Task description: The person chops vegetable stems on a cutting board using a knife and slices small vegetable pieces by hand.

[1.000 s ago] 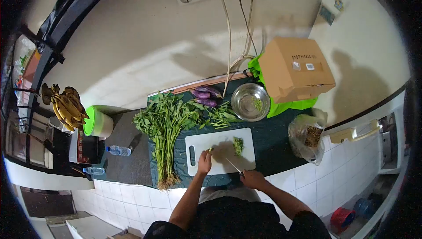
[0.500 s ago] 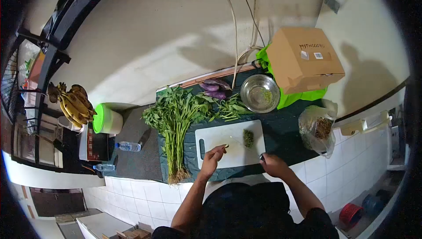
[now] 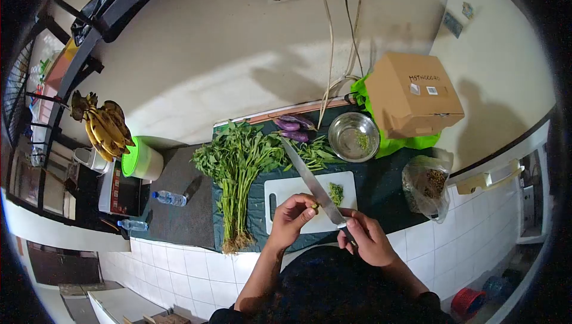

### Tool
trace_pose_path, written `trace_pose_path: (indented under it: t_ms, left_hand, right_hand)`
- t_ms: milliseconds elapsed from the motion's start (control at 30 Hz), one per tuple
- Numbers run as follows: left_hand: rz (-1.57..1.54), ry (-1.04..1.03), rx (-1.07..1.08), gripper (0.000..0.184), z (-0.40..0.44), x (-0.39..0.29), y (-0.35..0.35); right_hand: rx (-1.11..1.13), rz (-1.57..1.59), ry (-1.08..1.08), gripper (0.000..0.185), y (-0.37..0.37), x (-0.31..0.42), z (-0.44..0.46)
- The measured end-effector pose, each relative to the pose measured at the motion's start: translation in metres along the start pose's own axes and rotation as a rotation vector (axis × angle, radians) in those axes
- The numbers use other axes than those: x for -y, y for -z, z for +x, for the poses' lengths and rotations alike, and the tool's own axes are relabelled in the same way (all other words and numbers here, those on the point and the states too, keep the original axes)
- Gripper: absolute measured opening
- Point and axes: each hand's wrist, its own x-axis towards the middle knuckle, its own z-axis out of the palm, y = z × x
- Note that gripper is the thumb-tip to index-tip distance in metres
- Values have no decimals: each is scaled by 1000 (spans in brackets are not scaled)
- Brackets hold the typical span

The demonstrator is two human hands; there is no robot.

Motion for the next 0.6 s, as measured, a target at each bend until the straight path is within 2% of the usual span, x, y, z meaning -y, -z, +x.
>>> trace_pose_path:
  t_ms: [100, 267, 333, 600]
  left_hand:
    - [5, -22, 32, 17, -1, -7, -2]
    - [-38, -77, 74, 15, 0, -18, -4]
    - [-49, -88, 96, 16, 0, -17, -3]
    - [-41, -82, 131, 16, 1, -21, -5]
  right_hand:
    - [37, 80, 40, 45, -10, 10, 5]
    - [60, 124, 101, 46, -17, 17, 5]
    - [96, 111, 136, 53, -14, 17, 4]
    - [74, 146, 145, 54, -15, 15, 2]
